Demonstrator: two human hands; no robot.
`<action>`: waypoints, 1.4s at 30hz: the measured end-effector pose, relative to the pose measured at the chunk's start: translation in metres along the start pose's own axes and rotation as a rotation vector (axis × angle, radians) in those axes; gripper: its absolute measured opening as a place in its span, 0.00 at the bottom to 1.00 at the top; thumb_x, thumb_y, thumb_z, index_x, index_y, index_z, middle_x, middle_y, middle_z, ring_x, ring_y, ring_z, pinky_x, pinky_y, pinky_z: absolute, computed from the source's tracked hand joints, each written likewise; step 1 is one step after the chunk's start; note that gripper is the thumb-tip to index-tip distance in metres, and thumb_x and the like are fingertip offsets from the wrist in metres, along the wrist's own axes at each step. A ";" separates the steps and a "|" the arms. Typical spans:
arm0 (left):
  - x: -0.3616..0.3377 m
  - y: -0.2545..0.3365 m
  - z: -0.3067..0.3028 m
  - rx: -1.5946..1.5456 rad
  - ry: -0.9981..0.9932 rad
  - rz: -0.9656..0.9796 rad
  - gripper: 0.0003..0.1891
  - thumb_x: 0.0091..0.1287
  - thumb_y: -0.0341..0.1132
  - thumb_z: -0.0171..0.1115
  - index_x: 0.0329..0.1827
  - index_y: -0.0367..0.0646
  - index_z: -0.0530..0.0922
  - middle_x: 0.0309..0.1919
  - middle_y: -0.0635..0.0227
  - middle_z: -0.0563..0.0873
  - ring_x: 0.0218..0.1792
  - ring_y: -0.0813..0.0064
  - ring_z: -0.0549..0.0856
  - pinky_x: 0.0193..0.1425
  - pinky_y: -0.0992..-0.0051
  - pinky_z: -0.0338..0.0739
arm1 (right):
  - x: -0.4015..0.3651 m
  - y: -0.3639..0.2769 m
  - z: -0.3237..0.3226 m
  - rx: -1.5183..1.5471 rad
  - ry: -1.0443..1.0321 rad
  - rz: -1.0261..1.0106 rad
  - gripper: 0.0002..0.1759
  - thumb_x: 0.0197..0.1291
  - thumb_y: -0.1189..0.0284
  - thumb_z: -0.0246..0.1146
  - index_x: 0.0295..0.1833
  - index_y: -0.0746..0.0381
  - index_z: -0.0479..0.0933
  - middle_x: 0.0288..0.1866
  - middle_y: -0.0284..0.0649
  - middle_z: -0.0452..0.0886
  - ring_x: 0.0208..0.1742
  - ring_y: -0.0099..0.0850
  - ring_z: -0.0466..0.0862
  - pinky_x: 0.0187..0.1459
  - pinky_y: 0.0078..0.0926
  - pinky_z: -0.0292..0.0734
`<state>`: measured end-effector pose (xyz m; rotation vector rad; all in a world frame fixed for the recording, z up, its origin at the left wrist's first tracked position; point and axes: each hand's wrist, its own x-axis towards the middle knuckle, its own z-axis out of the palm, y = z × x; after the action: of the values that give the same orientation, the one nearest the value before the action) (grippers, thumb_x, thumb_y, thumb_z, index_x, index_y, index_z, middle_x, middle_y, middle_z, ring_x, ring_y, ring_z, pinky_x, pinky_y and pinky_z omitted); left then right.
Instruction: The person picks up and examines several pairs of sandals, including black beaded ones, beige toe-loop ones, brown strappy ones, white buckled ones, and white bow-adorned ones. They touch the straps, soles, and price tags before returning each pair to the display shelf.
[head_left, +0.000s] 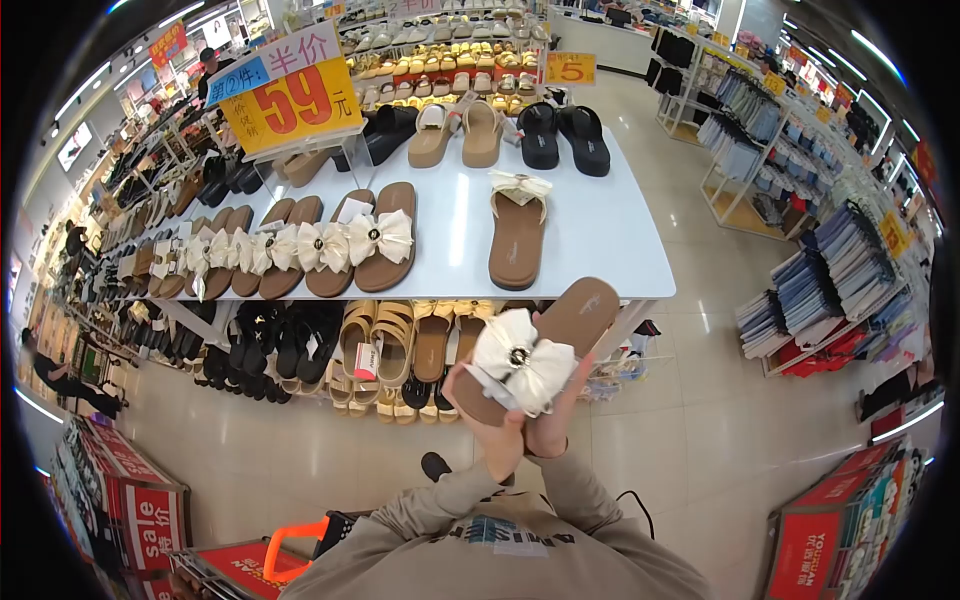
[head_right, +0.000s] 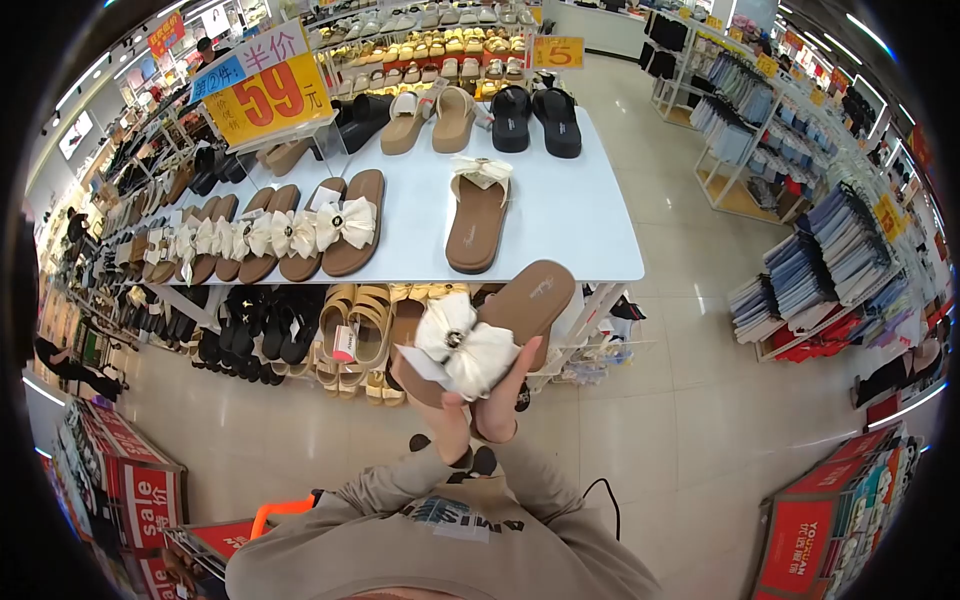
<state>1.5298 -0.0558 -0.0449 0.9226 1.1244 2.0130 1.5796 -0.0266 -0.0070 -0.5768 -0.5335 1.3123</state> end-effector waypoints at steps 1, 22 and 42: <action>-0.005 -0.003 -0.001 0.048 -0.063 0.116 0.51 0.66 0.69 0.64 0.76 0.35 0.57 0.73 0.55 0.65 0.75 0.61 0.67 0.78 0.61 0.60 | 0.000 0.002 -0.005 0.013 0.013 -0.024 0.45 0.79 0.37 0.33 0.80 0.64 0.59 0.75 0.45 0.73 0.76 0.36 0.70 0.77 0.35 0.62; 0.161 -0.016 0.068 0.925 -0.452 0.385 0.47 0.54 0.42 0.76 0.79 0.46 0.64 0.71 0.45 0.68 0.56 0.41 0.83 0.58 0.53 0.81 | 0.059 -0.073 -0.041 0.885 -0.045 0.730 0.43 0.73 0.43 0.57 0.74 0.69 0.62 0.72 0.50 0.70 0.76 0.49 0.67 0.77 0.40 0.69; 0.083 0.054 -0.089 -0.138 -0.549 -0.467 0.56 0.53 0.52 0.71 0.80 0.26 0.57 0.75 0.42 0.69 0.75 0.54 0.73 0.82 0.58 0.64 | 0.030 -0.024 -0.002 -0.082 -0.414 0.093 0.43 0.80 0.54 0.54 0.86 0.56 0.39 0.83 0.51 0.54 0.81 0.44 0.63 0.80 0.50 0.61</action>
<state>1.4019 -0.0504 -0.0098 0.9542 0.7871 1.3292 1.6039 -0.0013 0.0082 -0.3994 -0.9128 1.5128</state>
